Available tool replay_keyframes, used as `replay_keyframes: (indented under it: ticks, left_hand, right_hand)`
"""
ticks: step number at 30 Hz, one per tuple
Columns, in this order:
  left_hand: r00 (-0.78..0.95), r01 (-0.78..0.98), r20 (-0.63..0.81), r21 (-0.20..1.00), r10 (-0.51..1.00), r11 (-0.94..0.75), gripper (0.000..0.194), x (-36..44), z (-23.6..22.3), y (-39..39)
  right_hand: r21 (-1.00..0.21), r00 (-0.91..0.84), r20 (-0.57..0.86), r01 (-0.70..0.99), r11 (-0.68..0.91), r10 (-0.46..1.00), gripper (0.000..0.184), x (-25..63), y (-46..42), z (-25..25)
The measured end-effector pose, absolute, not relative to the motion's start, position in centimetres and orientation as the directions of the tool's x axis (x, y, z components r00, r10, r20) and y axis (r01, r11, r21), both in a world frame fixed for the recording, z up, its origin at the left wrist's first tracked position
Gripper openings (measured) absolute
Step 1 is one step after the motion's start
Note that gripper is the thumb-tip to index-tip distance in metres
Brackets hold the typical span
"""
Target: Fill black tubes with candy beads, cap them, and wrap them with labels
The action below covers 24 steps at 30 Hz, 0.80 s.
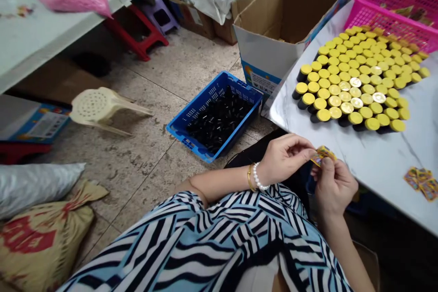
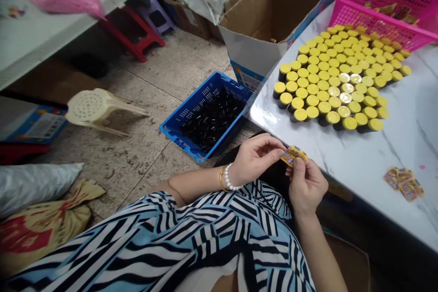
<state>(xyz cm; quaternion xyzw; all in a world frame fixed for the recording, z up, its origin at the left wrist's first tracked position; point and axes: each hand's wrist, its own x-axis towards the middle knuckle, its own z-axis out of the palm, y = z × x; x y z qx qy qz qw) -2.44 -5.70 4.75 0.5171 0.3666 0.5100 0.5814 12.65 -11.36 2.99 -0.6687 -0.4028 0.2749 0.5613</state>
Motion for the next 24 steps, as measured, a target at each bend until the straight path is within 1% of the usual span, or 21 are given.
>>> replay_keyframes:
  ticks: [3, 6, 9, 14, 19, 22, 24]
  left_hand:
    - [0.199, -0.195, 0.134, 0.976, 0.971, -0.095, 0.035, -2.8, 5.0, -5.6]
    - [0.162, -0.171, 0.186, 0.973, 0.969, -0.158, 0.033, -3.1, 5.3, -5.4]
    - [0.156, -0.128, 0.228, 0.969, 0.961, -0.209, 0.03, -3.3, 5.5, -5.3]
    - [0.119, -0.096, 0.239, 0.969, 0.964, -0.229, 0.029, -3.5, 5.5, -5.0]
    - [0.146, -0.086, 0.261, 0.964, 0.954, -0.25, 0.024, -3.2, 4.9, -4.7]
    - [0.15, -0.092, 0.247, 0.968, 0.957, -0.235, 0.026, -3.2, 4.3, -4.3]
    - [0.166, -0.091, 0.217, 0.975, 0.962, -0.204, 0.028, -3.4, 3.8, -4.0]
  right_hand:
    - [-0.954, 0.505, 0.163, 0.3, 0.005, 0.848, 0.037, 12.6, -11.4, 2.9]
    - [-0.915, 0.445, 0.258, 0.399, 0.068, 0.857, 0.035, 12.7, -11.3, 3.0]
    - [-0.883, 0.406, 0.316, 0.457, 0.109, 0.858, 0.032, 12.8, -11.0, 2.9]
    - [-0.855, 0.385, 0.341, 0.506, 0.112, 0.858, 0.03, 12.7, -10.4, 2.6]
    - [-0.827, 0.328, 0.36, 0.545, 0.136, 0.873, 0.03, 12.8, -10.0, 2.3]
    - [-0.797, 0.259, 0.388, 0.576, 0.181, 0.885, 0.023, 13.1, -9.7, 2.4]
    - [-0.738, 0.169, 0.428, 0.633, 0.235, 0.888, 0.019, 13.3, -9.4, 2.5]
